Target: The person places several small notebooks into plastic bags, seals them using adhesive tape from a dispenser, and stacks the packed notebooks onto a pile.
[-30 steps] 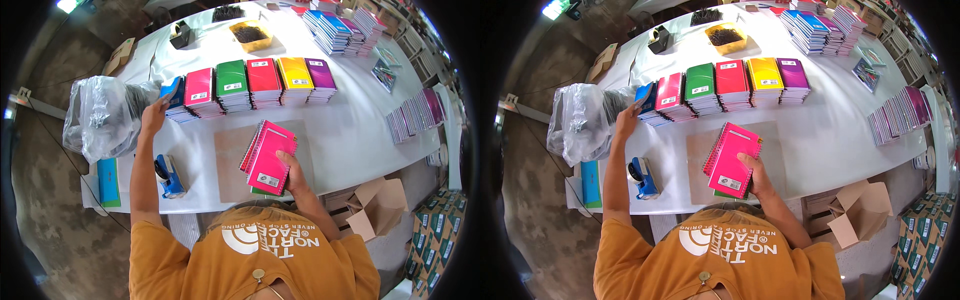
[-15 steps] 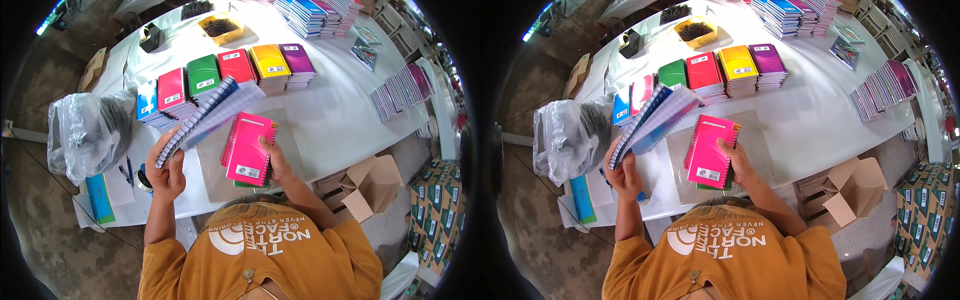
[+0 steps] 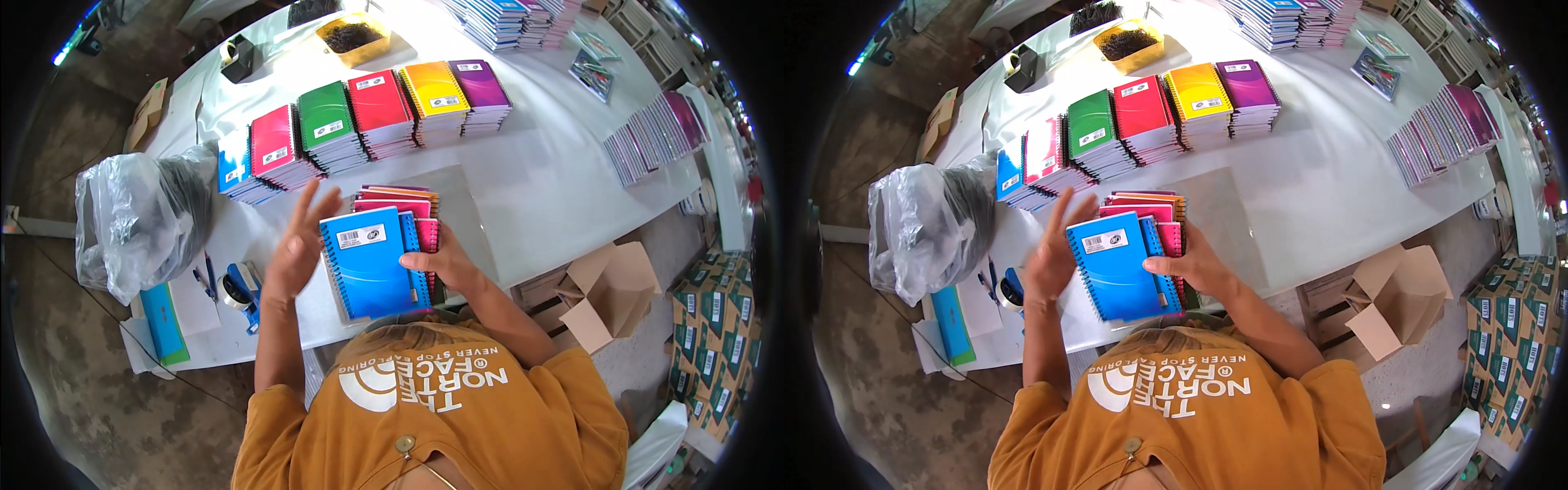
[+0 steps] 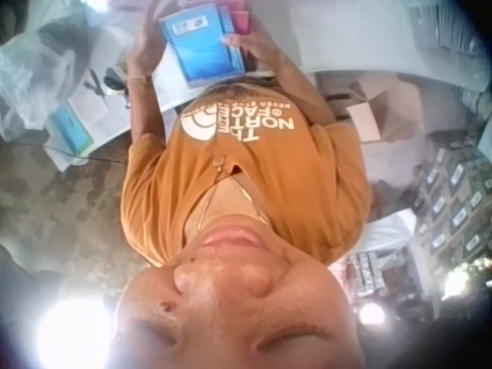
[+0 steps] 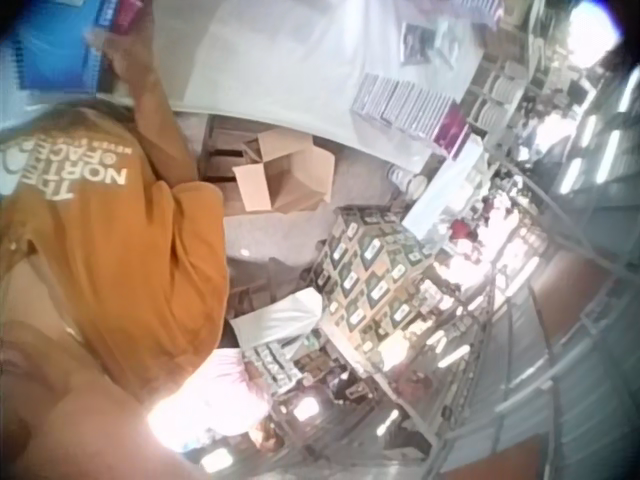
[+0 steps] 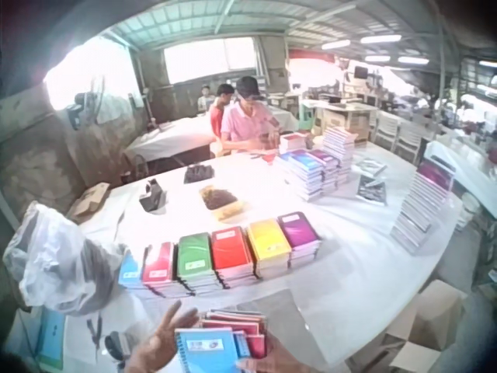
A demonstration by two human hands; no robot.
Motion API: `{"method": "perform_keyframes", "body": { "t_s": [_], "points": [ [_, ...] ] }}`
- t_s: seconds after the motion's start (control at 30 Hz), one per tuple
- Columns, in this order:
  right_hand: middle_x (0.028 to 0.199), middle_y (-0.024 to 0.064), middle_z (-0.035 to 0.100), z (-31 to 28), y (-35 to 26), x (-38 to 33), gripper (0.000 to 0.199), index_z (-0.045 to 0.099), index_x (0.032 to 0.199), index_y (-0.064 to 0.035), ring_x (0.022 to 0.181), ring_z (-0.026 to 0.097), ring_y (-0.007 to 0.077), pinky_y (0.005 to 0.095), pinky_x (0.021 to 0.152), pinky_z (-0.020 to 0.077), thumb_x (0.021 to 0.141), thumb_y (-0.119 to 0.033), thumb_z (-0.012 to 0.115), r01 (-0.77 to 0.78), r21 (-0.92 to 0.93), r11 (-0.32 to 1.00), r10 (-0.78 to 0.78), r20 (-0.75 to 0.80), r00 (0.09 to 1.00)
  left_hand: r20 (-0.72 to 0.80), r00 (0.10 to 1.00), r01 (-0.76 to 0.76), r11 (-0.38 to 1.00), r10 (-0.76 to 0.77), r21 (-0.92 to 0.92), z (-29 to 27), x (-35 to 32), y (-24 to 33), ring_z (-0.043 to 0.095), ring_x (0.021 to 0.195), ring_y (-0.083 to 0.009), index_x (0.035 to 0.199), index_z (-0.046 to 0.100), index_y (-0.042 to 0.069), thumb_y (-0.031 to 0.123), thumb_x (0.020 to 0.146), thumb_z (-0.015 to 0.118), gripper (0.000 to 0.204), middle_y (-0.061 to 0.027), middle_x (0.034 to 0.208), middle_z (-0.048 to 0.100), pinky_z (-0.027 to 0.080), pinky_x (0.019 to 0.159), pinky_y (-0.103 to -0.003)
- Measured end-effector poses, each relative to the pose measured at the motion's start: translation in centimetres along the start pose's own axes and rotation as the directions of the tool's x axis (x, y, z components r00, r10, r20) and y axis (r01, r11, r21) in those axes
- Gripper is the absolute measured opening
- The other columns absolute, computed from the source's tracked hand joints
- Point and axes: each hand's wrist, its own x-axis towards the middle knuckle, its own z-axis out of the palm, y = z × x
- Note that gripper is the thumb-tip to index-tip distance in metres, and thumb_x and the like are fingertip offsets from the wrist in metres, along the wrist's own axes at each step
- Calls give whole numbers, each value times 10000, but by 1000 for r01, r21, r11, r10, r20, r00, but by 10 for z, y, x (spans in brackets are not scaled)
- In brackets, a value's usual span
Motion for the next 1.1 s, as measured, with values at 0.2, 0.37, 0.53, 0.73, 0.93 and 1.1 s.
{"method": "perform_keyframes", "body": {
  "t_s": [0.2, 0.37, 0.53, 0.73, 0.93, 1.1],
  "points": [
    [1313, 117, 423, -31, 49, 0, 1043, 247, 1409, -86, 1219, 426, 206, 349, 1037, 337, 581, -172, 876, 275, -294, 915, -245, 137, 960, -62, 991, 120, 990, -116, 68, 26, -33, -66, 499, 1132, -198, 1398, 262, 67, 79, 607, 762, 936, -80, 1202, 522, 372, 999, -327],
    [1302, 120, 408, -25, 95, -6, 1107, 258, 1400, -97, 1223, 419, 235, 339, 1034, 335, 522, -251, 914, 161, -371, 914, -200, -67, 978, -214, 959, 184, 983, -185, -27, 23, -41, -111, 499, 1085, -212, 1370, 252, 81, 7, 582, 661, 891, -93, 1200, 474, 406, 966, -338],
    [1194, 76, 450, -20, 96, -9, 1090, 301, 1377, -87, 1107, 465, 199, 324, 971, 377, 503, -275, 925, 262, -301, 917, -305, -107, 946, -168, 979, -103, 992, 114, 76, 29, -45, -120, 456, 1114, -230, 1347, 227, 68, -32, 597, 627, 855, -110, 1186, 421, 404, 955, -345],
    [1122, 72, 458, -6, 129, -21, 914, 377, 1211, -79, 1043, 479, 176, 321, 905, 410, 501, -260, 923, 301, -349, 887, -377, -175, 909, -36, 966, -226, 908, 255, 351, 24, -47, -155, 432, 1135, -240, 1290, 232, 35, 56, 616, 733, 841, -127, 1186, 376, 361, 980, -367],
    [1176, 101, 458, -27, 138, -28, 884, 388, 1261, -57, 1097, 480, 235, 348, 945, 403, 560, -259, 888, 246, -715, 654, -390, -40, 920, 40, 988, -150, 860, 149, 489, 17, -51, -160, 433, 1162, -308, 1326, 220, 33, 270, 549, 885, 1050, -169, 1234, 382, 368, 973, -403],
    [1251, 140, 428, -35, 143, -25, 941, 369, 1303, -60, 1162, 452, 287, 369, 994, 373, 554, -297, 887, 262, -714, 650, -384, -10, 923, 59, 987, -158, 843, 149, 514, 11, -47, -170, 435, 1171, -310, 1316, 275, 60, 256, 550, 882, 997, -157, 1246, 393, 363, 990, -394]
  ]
}}
